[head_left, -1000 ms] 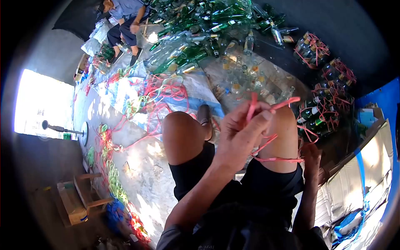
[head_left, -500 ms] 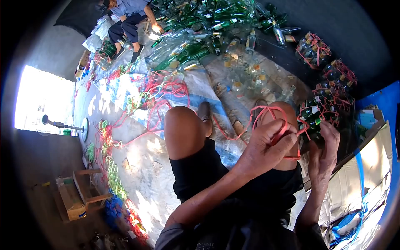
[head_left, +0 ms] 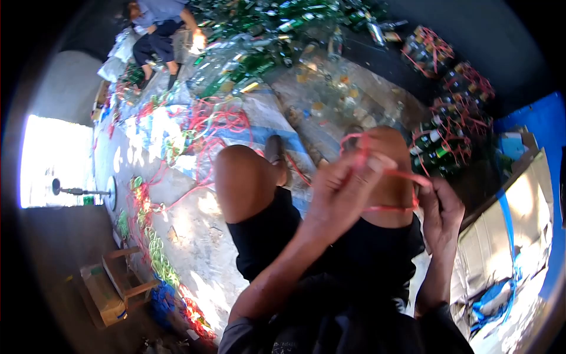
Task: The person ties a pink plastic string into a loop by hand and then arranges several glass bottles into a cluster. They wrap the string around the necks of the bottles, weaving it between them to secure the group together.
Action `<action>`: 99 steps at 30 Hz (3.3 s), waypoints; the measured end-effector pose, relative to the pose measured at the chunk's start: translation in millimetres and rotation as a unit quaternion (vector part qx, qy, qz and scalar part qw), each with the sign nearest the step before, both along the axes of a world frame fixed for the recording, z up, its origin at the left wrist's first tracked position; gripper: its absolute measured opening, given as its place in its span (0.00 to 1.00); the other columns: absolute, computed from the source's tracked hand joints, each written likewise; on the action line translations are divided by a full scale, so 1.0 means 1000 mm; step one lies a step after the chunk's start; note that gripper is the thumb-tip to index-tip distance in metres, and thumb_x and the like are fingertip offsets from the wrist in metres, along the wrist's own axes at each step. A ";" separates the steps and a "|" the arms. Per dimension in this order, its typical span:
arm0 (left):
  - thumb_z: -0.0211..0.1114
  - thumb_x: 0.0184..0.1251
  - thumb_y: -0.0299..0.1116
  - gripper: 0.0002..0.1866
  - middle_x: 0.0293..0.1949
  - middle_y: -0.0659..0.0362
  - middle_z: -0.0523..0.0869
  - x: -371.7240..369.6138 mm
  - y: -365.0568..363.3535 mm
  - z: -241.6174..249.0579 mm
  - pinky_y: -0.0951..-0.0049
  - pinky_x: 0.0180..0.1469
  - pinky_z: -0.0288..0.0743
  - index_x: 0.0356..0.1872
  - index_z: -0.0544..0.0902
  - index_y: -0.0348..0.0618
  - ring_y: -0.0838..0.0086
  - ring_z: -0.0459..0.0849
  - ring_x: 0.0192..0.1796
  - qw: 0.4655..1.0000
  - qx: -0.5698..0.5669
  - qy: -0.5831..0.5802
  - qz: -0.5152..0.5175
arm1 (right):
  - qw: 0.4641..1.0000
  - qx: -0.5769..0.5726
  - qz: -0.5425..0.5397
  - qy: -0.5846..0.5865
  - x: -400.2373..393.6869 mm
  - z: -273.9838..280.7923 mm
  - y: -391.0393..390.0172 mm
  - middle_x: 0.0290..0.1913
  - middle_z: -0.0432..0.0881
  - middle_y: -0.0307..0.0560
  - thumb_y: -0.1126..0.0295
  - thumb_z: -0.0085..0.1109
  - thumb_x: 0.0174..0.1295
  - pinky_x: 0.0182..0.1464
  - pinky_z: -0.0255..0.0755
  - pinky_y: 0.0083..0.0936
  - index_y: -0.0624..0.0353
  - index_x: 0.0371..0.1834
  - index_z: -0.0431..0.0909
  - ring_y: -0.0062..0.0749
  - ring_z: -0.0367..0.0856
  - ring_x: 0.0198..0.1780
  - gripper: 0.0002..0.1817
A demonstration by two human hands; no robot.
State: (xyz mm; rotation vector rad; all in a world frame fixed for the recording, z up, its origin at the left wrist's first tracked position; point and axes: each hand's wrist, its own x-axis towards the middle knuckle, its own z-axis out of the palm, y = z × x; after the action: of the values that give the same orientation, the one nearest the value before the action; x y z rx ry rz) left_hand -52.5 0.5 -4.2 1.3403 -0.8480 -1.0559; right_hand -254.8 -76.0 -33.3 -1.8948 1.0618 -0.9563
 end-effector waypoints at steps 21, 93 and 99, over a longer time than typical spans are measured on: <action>0.47 0.89 0.48 0.25 0.47 0.57 0.81 0.025 -0.010 -0.001 0.73 0.35 0.61 0.63 0.78 0.35 0.78 0.64 0.33 0.921 -0.224 0.320 -0.008 | 0.967 -0.025 -0.251 0.025 -0.104 -0.108 -0.041 0.37 0.82 0.38 0.71 0.61 0.75 0.47 0.77 0.21 0.61 0.62 0.83 0.23 0.81 0.41 0.15; 0.48 0.88 0.53 0.26 0.45 0.63 0.81 0.025 -0.012 -0.031 0.73 0.46 0.64 0.62 0.81 0.41 0.80 0.69 0.38 0.960 -0.089 0.257 0.063 | 0.902 -0.077 -0.411 -0.104 -0.178 -0.066 -0.067 0.22 0.75 0.34 0.66 0.63 0.76 0.22 0.59 0.15 0.65 0.46 0.86 0.13 0.68 0.21 0.11; 0.47 0.88 0.53 0.26 0.43 0.62 0.80 0.021 -0.015 -0.031 0.74 0.44 0.64 0.61 0.81 0.42 0.80 0.69 0.37 0.961 -0.093 0.256 0.049 | 0.921 -0.072 -0.383 0.017 -0.171 -0.061 -0.059 0.27 0.79 0.35 0.73 0.64 0.72 0.29 0.64 0.15 0.63 0.46 0.86 0.11 0.71 0.26 0.06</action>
State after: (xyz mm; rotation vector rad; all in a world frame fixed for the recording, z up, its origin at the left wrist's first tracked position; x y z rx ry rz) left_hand -31.5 -14.4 -34.8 0.8795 -0.4715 -1.1436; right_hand -425.4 -135.4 -94.8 -1.6063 1.8614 -1.4569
